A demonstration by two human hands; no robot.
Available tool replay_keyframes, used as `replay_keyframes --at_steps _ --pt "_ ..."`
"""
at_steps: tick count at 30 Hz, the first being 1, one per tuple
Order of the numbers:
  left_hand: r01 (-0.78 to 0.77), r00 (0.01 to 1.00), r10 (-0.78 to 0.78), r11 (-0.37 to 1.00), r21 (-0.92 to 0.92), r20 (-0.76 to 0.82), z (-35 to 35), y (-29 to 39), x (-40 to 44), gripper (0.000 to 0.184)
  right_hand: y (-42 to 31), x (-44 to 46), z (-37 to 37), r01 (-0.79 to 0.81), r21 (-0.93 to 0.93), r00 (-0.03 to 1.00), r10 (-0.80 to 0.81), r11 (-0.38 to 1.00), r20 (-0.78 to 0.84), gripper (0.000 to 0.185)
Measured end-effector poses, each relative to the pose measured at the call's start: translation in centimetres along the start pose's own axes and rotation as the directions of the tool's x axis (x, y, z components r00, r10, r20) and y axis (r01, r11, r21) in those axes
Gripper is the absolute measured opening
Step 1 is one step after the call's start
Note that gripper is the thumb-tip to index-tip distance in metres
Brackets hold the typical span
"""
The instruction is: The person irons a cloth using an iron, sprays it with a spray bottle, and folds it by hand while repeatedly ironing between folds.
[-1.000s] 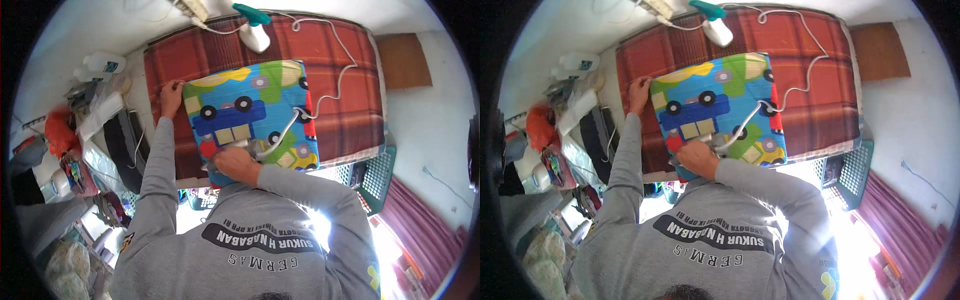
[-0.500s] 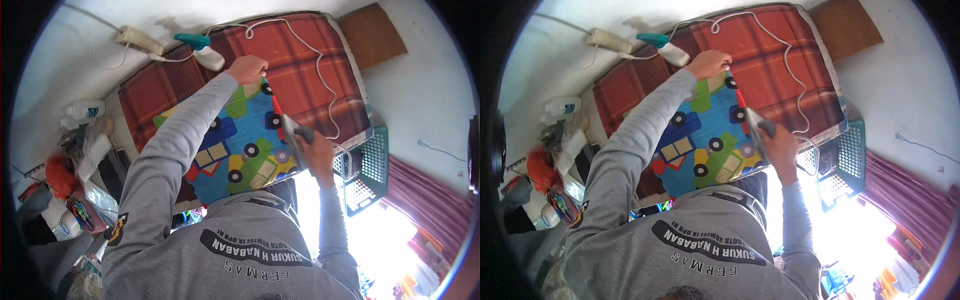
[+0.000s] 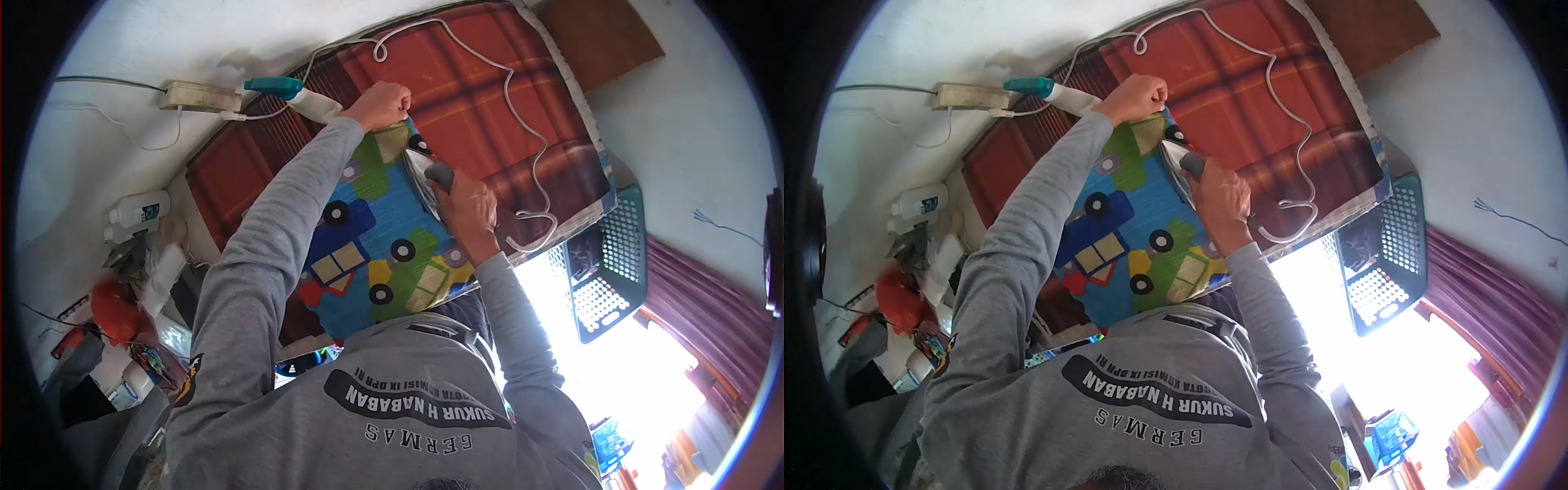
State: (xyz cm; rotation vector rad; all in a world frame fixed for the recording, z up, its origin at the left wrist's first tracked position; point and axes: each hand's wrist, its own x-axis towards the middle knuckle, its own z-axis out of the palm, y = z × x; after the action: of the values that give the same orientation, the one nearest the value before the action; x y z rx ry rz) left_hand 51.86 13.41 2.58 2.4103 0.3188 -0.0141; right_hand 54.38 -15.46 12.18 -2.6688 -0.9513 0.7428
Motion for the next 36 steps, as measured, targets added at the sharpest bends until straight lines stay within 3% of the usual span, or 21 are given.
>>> replay_keyframes --at_steps 2,4,5,7,8,11,13,16,23,26,31,36 --pt "-0.024 1.000 0.025 1.000 -0.010 0.016 0.4 0.1 -0.1 0.021 0.2 0.0 0.2 -0.011 -0.009 1.000 0.011 1.000 -0.002 0.046" --pt "-0.073 0.985 0.094 0.987 0.143 -0.146 0.4 0.8 -0.9 0.021 -0.1 -0.1 0.3 0.024 -0.014 1.000 -0.024 1.000 0.001 0.044" --pt "-0.074 0.984 0.095 0.987 0.139 -0.150 0.1 1.0 -0.8 0.021 -0.2 -0.2 0.3 0.023 -0.019 1.000 -0.023 1.000 0.000 0.044" --pt "-0.037 0.999 0.037 0.991 0.128 -0.001 -0.3 1.2 -0.7 0.019 -0.5 -0.3 0.4 0.073 0.009 0.997 -0.073 0.997 -0.013 0.040" --pt "-0.036 0.999 0.036 0.991 0.126 -0.003 -0.4 1.4 -0.8 0.019 -0.4 -0.2 0.7 0.074 0.006 0.997 -0.074 0.997 -0.012 0.040" --pt "-0.103 0.994 0.107 0.967 0.233 -0.006 -0.5 1.8 -1.2 0.013 -0.1 0.0 1.3 0.093 -0.014 0.996 -0.093 0.996 -0.002 0.047" --pt "-0.252 0.957 0.288 0.886 0.389 -0.035 -0.6 1.9 -1.4 0.009 -0.2 -0.2 1.2 0.105 0.008 0.994 -0.105 0.994 -0.024 0.047" --pt "-0.269 0.949 0.309 0.893 0.360 -0.058 -1.2 1.9 -1.1 0.010 -0.7 -0.5 0.8 0.111 -0.011 0.992 -0.111 0.994 -0.054 0.036" --pt "-0.285 0.943 0.326 0.893 0.350 -0.066 0.0 -0.1 0.3 0.014 -0.7 -0.3 1.3 0.141 0.006 0.986 -0.140 0.990 -0.094 0.037" --pt "-0.258 0.962 0.271 0.896 0.362 0.016 -0.2 -0.7 1.4 0.014 -1.4 0.6 1.1 0.118 -0.011 0.989 -0.118 0.993 -0.090 0.038" --pt "-0.331 0.910 0.249 0.918 0.219 0.332 -2.6 -1.5 4.3 0.015 -3.1 4.4 1.2 0.085 -0.071 0.994 -0.089 0.994 -0.059 0.047" --pt "-0.257 0.898 0.100 0.910 0.326 0.428 -2.6 0.6 6.4 0.024 -4.3 8.8 -0.1 0.066 -0.057 0.997 -0.067 0.996 -0.028 0.049"
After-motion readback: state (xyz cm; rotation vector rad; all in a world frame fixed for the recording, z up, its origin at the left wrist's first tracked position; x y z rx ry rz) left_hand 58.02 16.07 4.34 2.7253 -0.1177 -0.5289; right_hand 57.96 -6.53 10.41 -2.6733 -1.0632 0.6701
